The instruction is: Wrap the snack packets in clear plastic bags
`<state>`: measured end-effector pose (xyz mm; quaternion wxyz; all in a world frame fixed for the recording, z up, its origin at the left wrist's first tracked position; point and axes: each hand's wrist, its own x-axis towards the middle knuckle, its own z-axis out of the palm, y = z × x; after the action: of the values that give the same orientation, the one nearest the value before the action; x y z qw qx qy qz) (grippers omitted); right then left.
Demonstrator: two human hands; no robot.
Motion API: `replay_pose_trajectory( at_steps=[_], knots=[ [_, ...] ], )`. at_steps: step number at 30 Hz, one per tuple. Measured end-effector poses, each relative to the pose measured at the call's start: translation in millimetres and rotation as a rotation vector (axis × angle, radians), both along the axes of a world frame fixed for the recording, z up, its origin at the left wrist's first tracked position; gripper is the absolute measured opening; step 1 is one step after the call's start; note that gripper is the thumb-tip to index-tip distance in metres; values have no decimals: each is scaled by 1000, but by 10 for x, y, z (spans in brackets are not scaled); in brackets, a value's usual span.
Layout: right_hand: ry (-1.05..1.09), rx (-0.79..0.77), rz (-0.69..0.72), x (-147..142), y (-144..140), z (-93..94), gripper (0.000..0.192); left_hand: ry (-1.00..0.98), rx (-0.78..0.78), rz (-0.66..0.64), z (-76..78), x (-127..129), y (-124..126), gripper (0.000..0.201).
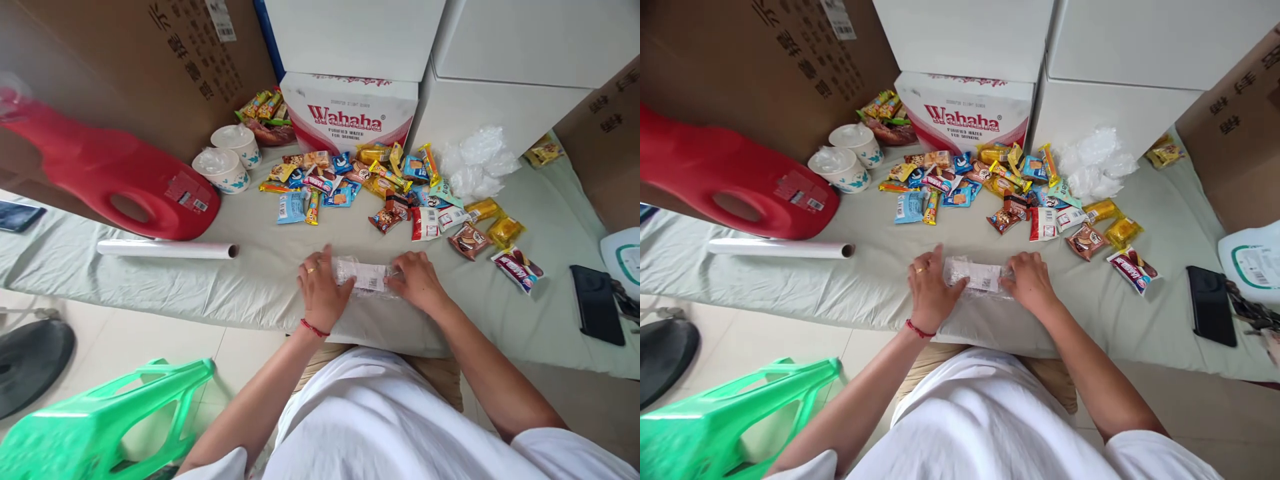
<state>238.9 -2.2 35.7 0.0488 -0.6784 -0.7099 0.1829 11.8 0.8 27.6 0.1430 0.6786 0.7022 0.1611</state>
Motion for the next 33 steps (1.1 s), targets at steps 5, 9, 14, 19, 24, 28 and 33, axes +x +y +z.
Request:
replay_pose_trajectory(
  at_steps=[5, 9, 14, 19, 24, 28, 33],
  knots=[
    [81, 11, -90, -137, -182, 33, 9, -127, -107, -14, 8, -28, 110, 42],
    [665, 15, -253, -305, -250, -13, 11, -223, 145, -97, -15, 199, -19, 26],
    [1644, -178, -509, -403, -202, -231, 30, -4, 409, -543, -172, 524, -183, 14],
    [1782, -224, -548, -391, -241, -319, 40, -416, 299, -803, -175, 477, -133, 34],
    [1577, -144, -419, -138, -276, -252, 43, -789, 146, -788, 62, 272, -119, 37],
    [1271, 376, -728, 924, -84, -30, 42, -497, 303, -602, 47, -83, -73, 24],
    [947, 750, -1256, 2684, 459, 133, 14, -106, 388, -322, -238, -675, 31, 8]
  ],
)
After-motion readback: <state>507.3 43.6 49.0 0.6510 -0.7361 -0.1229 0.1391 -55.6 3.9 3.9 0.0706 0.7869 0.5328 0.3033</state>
